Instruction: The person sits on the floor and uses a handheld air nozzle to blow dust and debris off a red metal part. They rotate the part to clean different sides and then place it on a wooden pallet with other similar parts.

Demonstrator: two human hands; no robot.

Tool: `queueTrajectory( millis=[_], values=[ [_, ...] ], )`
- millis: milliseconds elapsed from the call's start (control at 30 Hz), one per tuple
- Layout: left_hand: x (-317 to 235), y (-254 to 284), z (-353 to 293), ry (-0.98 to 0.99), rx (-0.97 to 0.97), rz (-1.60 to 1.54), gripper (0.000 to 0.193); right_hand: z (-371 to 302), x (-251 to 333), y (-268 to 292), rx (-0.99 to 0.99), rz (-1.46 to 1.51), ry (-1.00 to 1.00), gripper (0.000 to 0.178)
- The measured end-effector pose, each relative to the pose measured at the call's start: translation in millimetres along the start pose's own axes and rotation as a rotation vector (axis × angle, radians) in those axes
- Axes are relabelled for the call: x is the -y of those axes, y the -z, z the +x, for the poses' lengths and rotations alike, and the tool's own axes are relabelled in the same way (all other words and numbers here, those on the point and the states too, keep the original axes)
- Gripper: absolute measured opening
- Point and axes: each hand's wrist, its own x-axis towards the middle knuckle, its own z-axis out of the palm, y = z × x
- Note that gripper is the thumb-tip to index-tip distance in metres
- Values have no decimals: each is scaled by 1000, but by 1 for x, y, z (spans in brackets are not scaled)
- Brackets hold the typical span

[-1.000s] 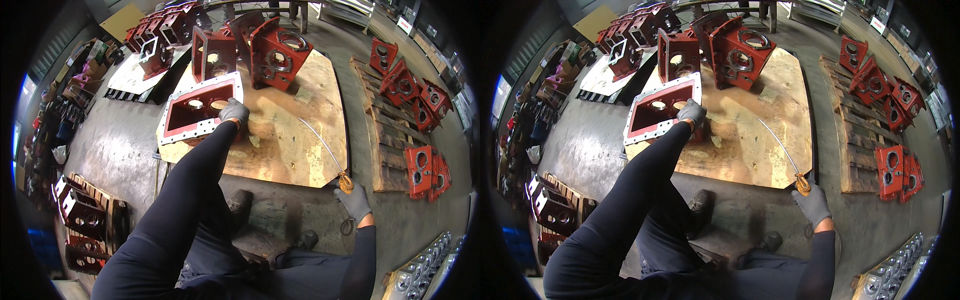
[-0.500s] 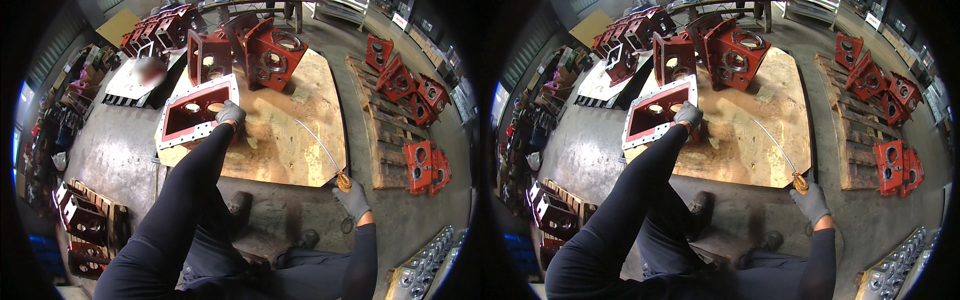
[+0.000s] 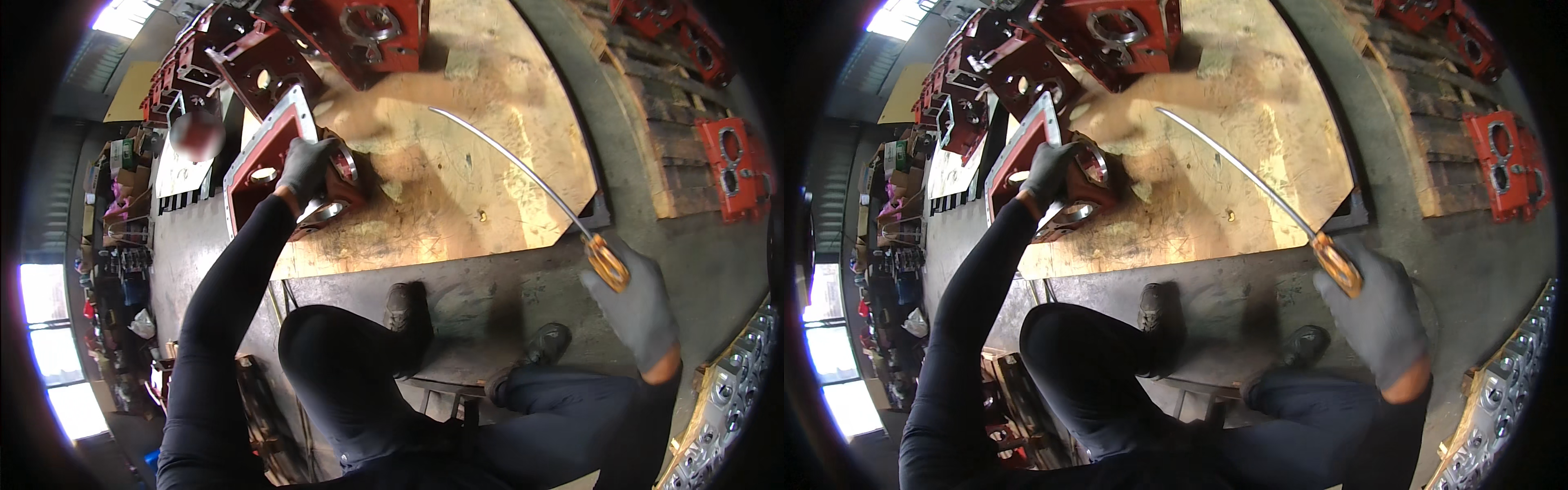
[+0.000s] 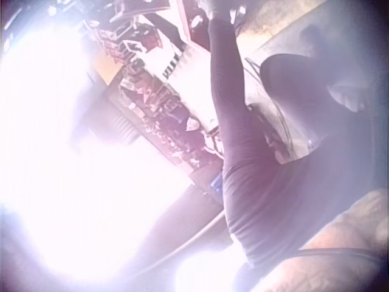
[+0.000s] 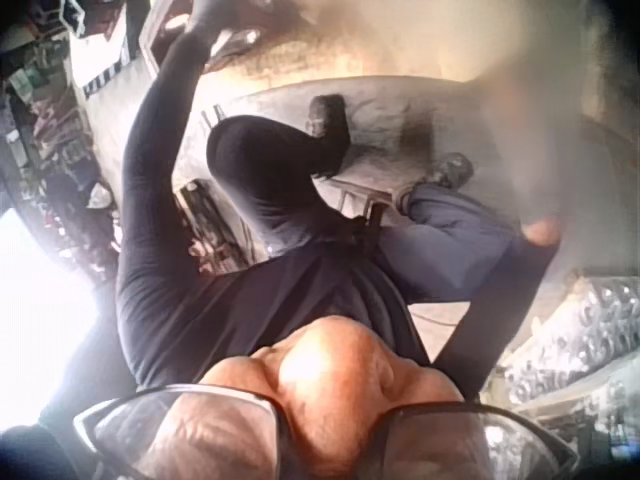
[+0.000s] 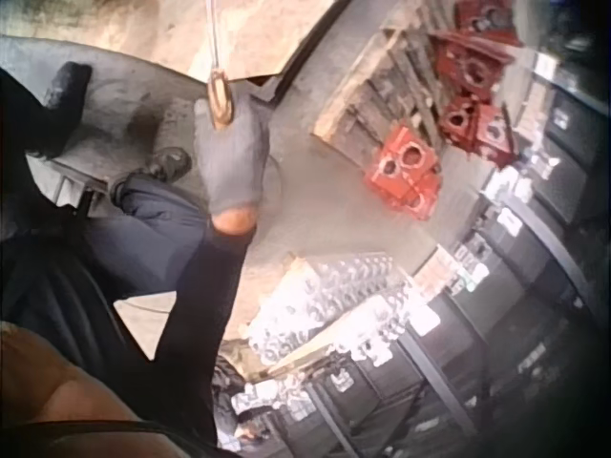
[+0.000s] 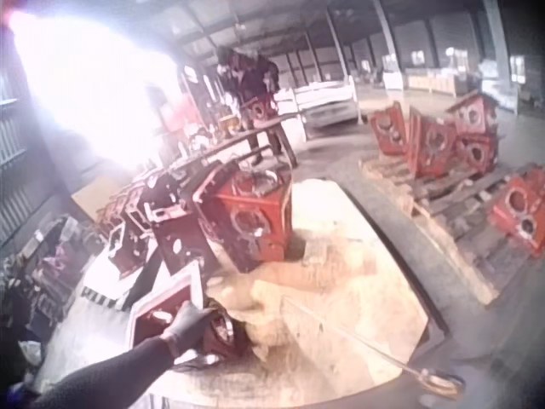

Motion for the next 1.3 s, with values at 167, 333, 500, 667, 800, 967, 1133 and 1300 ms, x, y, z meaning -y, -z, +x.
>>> queueTrajectory(
  millis=[167, 333, 500, 667, 800, 967, 1133, 1300],
  values=[
    [-3, -10, -11, 110, -89, -106, 47, 34, -7, -4, 127, -62, -32, 34],
    [-7, -17, -16, 110, -152, -91, 48, 87, -20, -12, 230, 47, -41, 30],
    [9, -19, -14, 173, -229, -187, 49, 124, -47, -33, 228, 206, -117, 29],
    [-17, -24, -19, 227, -271, 60, 56, 126, -59, -79, 331, 373, -171, 29],
    [-42, -23, -19, 302, -215, 138, 55, 132, -52, -116, 505, 527, -323, 29],
    [-40, -21, -22, 272, -234, 116, 56, 181, -24, -124, 677, 840, -546, 21],
    [-32, -22, -18, 238, -221, 88, 57, 204, -22, -135, 732, 858, -536, 21],
    [-5, -14, -22, 177, -251, 113, 50, 205, -32, -141, 785, 829, -504, 19]
  ],
)
